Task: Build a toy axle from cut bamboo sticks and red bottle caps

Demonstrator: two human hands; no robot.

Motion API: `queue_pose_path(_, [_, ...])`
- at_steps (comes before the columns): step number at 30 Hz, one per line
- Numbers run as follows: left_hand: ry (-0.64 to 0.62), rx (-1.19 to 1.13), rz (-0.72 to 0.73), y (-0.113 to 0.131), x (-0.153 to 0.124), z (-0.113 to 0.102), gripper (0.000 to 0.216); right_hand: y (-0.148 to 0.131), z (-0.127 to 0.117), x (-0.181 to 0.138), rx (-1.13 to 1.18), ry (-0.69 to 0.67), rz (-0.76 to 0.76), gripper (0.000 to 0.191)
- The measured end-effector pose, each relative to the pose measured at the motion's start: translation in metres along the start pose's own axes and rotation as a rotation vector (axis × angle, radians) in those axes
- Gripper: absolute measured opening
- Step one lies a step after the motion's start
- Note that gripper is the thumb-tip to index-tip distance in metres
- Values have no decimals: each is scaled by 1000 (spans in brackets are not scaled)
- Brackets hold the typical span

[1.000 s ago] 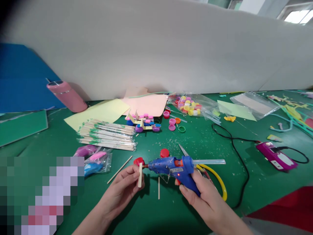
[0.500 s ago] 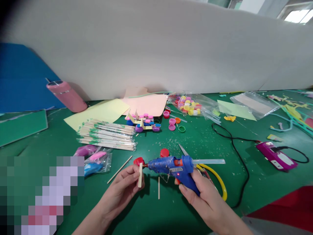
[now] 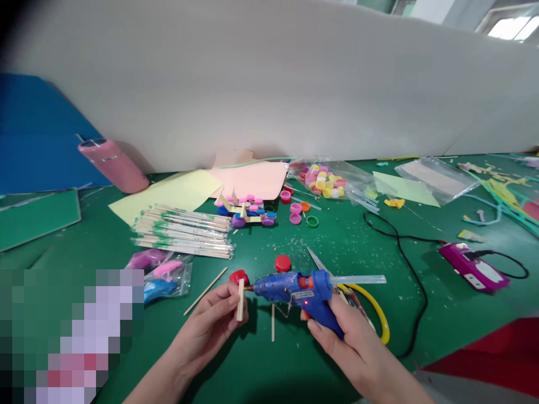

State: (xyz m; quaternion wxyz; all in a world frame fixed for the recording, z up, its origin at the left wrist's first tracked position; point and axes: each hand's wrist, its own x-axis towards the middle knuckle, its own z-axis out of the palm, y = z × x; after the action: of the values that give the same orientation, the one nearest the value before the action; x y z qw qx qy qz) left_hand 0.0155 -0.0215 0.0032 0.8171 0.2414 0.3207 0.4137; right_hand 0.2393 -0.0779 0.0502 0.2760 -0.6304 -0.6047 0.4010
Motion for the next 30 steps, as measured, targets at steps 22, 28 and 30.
queue_pose_path(22, [9, -1, 2, 2, 0, 2, 15, 1, 0, -5, -18, 2, 22, 29])
queue_pose_path(28, [10, -7, -3, 3, 0, 3, 16, 1, -2, -6, -22, -33, 36, 32])
queue_pose_path(30, [13, -6, -5, 3, 0, 4, 16, 1, -2, -6, -22, -32, 30, 31])
